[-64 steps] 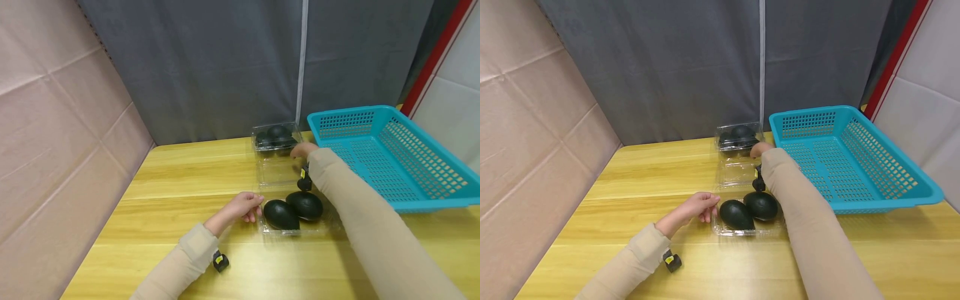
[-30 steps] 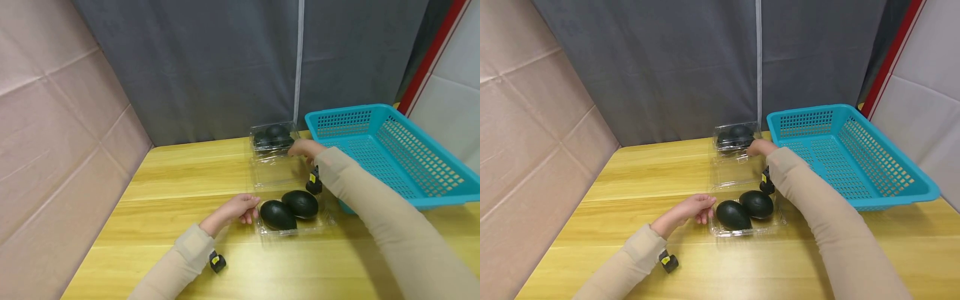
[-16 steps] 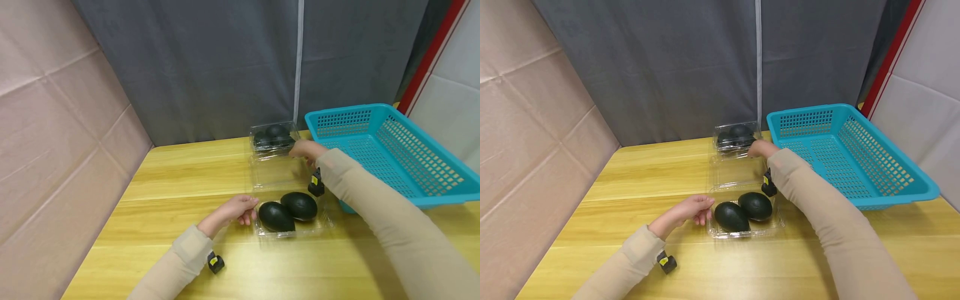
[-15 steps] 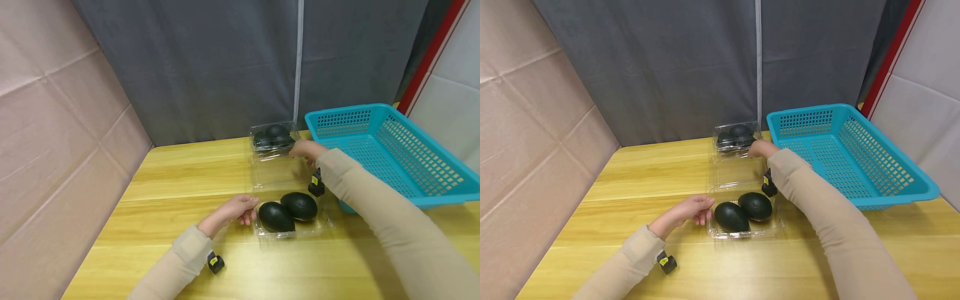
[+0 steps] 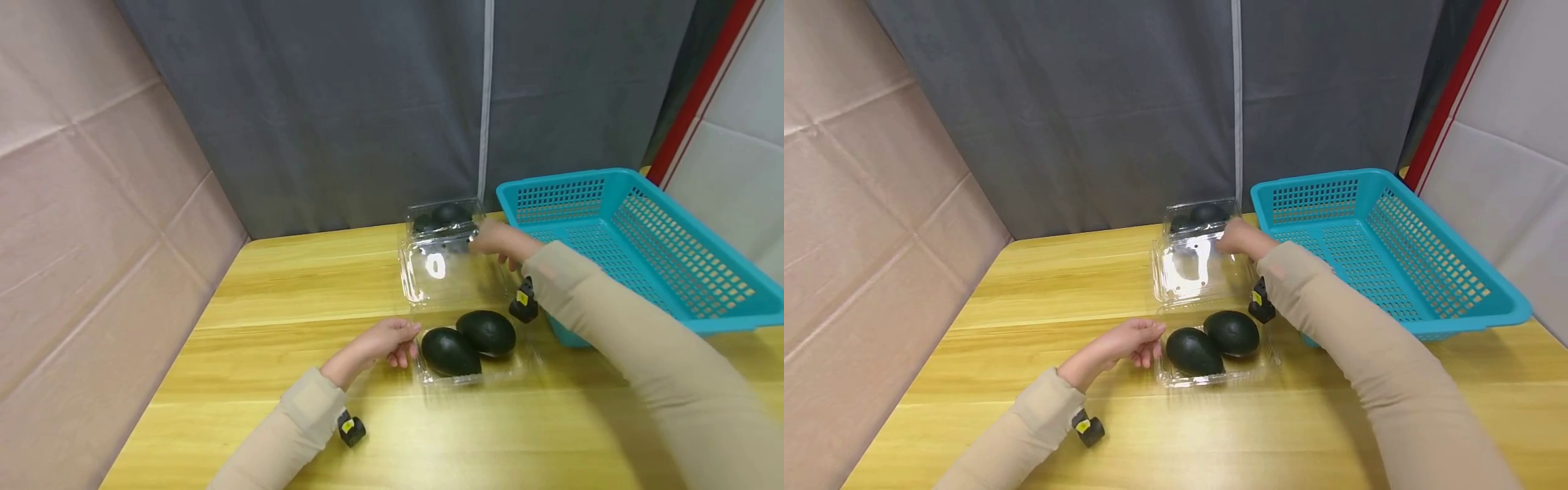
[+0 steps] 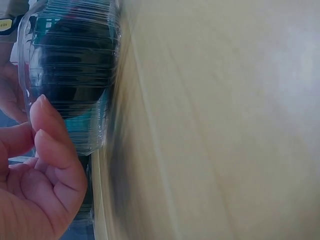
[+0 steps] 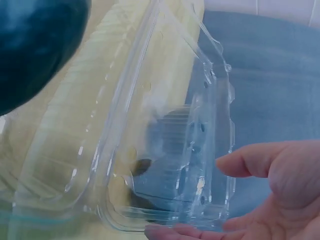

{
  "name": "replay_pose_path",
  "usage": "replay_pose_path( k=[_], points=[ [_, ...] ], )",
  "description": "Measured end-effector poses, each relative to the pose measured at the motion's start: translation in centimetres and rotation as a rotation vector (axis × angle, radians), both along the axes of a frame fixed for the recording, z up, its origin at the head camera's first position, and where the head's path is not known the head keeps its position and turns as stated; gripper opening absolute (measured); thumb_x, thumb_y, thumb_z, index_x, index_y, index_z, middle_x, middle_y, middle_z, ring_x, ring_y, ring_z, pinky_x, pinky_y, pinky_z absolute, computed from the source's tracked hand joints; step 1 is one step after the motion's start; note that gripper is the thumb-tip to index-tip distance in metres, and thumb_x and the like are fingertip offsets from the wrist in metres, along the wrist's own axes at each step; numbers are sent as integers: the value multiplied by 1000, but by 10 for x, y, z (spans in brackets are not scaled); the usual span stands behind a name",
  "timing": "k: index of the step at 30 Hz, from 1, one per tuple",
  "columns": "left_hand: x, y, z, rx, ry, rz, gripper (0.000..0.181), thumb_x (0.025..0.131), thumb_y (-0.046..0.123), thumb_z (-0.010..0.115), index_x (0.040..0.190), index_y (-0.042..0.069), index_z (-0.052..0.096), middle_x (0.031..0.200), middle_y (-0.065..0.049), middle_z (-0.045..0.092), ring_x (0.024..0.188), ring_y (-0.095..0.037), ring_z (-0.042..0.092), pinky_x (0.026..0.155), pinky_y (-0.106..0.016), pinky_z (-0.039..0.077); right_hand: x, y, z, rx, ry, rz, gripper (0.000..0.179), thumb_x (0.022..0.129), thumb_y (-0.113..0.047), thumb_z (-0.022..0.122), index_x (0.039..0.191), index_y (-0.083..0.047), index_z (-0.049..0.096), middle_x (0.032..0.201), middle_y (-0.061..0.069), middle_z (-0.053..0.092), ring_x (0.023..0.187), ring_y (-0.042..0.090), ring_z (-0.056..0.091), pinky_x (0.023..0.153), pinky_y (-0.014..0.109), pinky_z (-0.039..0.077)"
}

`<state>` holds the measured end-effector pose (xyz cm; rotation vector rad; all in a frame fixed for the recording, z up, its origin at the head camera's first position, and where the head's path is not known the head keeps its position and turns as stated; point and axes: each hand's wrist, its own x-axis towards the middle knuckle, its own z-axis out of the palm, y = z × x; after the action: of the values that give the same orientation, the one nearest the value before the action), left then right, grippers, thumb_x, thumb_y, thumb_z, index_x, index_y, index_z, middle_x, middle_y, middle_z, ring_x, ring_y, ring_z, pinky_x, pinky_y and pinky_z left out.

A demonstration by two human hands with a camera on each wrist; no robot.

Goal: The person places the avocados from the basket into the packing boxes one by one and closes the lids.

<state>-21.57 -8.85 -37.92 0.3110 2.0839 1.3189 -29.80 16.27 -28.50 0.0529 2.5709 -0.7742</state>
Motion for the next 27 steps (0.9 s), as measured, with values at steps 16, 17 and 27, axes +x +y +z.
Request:
replay_pose_path(
  k=[16, 17, 27],
  points=[
    [-2, 2, -3, 26, -8, 61, 30, 97, 28, 43, 83, 4, 54, 65, -1, 57, 44, -7, 50, 43, -17, 39, 19, 17, 29, -72, 90, 22, 73, 95, -34, 38, 145, 0, -3, 140, 28, 24, 103, 39, 50, 73, 43, 51],
    [-2, 2, -3, 32, -12, 65, 30, 97, 27, 42, 83, 4, 54, 65, -1, 57, 44, -7, 51, 42, -17, 39, 21, 18, 31, -70, 105, 28, 71, 96, -35, 38, 145, 1, 0, 139, 28, 26, 98, 37, 51, 73, 43, 51],
    [-2, 1, -3, 71, -35, 92, 28, 97, 26, 43, 92, 1, 52, 66, -2, 57, 44, -7, 53, 42, -17, 41, 47, 24, 42, -86, 237, 45, 68, 95, -46, 38, 140, 2, 23, 128, 27, 38, 91, 30, 56, 67, 39, 51]
  ],
)
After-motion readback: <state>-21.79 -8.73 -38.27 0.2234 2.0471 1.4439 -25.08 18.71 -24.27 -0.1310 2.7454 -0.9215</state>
